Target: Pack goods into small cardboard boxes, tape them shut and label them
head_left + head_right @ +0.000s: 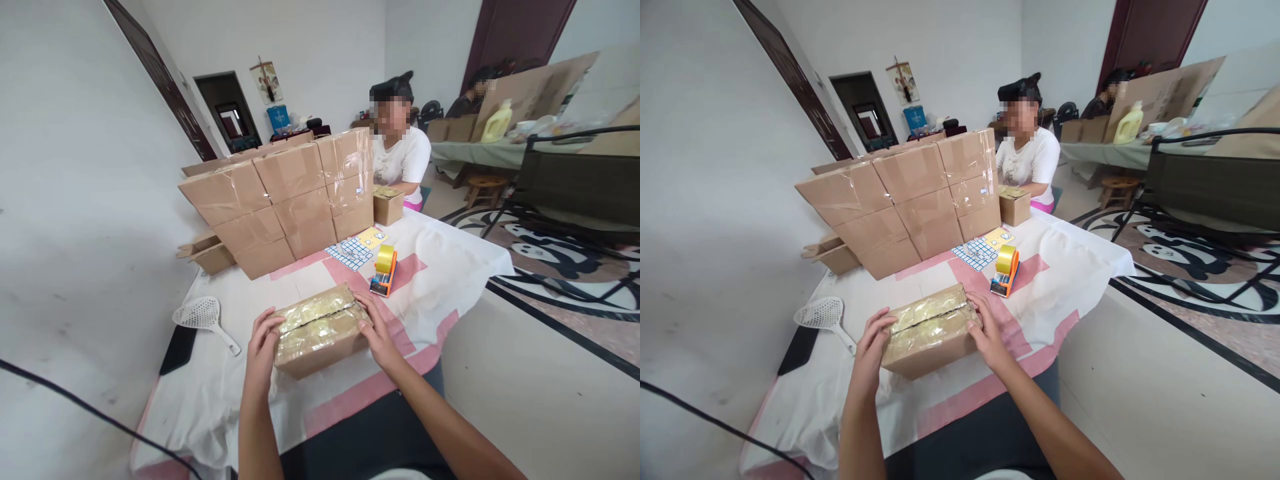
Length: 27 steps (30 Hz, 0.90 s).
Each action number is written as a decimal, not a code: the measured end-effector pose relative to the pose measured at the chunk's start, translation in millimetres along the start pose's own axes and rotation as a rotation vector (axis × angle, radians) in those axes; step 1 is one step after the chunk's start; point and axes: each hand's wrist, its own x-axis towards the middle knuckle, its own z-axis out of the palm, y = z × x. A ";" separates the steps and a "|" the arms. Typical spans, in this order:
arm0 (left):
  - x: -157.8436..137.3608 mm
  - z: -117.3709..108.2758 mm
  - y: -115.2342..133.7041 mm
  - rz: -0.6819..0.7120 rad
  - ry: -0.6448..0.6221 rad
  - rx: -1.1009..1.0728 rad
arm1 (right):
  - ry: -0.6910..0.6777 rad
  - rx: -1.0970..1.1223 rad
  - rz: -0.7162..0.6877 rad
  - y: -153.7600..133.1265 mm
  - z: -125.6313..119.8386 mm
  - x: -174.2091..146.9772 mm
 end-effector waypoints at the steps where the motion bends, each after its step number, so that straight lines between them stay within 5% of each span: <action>1: -0.2 -3.2 8.9 0.056 -0.013 0.147 | -0.004 0.000 -0.003 0.5 -0.3 -0.1; 4: -6.7 -2.3 42.5 0.225 -0.070 0.561 | -0.007 -0.002 -0.015 1.3 -1.2 -1.3; 8: -23.2 23.8 71.8 0.347 -0.301 0.647 | 0.006 -0.013 -0.010 -0.4 -1.2 -3.2; 13: -33.4 44.9 65.2 0.393 -0.294 0.644 | 0.004 -0.017 0.009 -2.7 1.1 -1.7; 21: -29.8 44.6 64.4 0.360 -0.312 0.751 | -0.013 -0.020 0.013 -5.0 0.9 4.6; 27: -28.5 46.4 58.1 0.357 -0.254 0.612 | -0.028 -0.021 0.001 -6.1 1.6 3.8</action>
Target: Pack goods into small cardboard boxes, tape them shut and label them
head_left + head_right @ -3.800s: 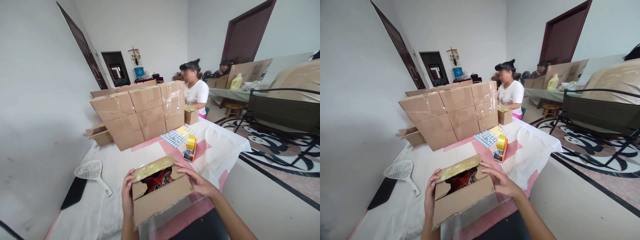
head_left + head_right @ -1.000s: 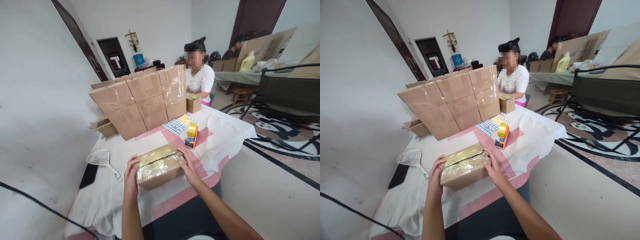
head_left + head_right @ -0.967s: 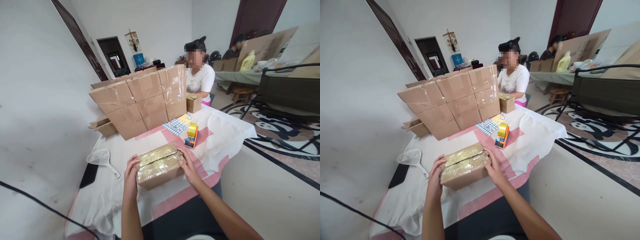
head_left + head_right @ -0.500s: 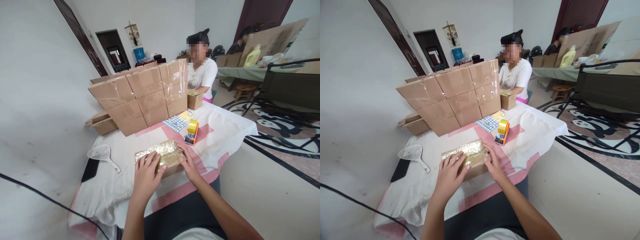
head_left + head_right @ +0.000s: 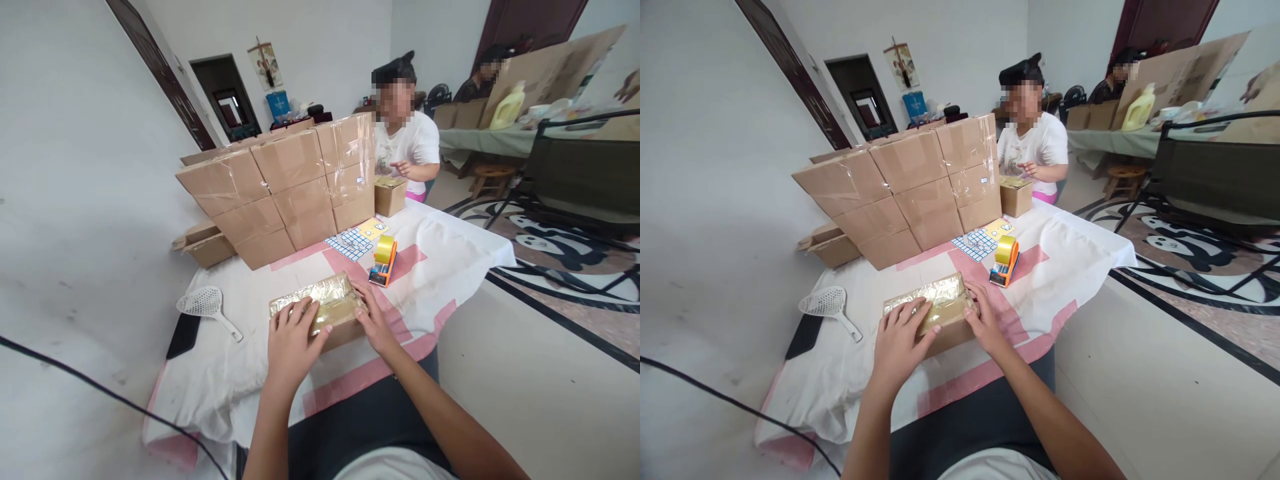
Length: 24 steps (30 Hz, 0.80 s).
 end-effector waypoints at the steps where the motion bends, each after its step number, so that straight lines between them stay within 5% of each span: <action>1: -0.2 0.6 -1.4 0.003 0.016 -0.024 | -0.014 -0.009 0.007 0.4 -1.4 -1.6; 4: -0.5 1.5 -5.0 0.007 0.029 -0.063 | 0.006 -0.059 0.008 7.0 -14.0 -4.1; 9: 0.4 1.6 -7.6 0.029 -0.010 -0.014 | 0.519 -0.130 0.156 43.8 -65.1 31.8; 11: 2.4 1.7 -11.4 0.057 0.007 -0.001 | 0.619 -0.075 0.263 62.4 -84.6 60.7; 16: 18.5 1.6 -43.2 0.111 0.035 0.124 | 0.510 -0.029 0.302 91.2 -94.1 113.5; 24: 47.3 5.8 -81.9 0.010 0.167 0.083 | 0.415 -0.129 0.226 106.8 -79.6 104.4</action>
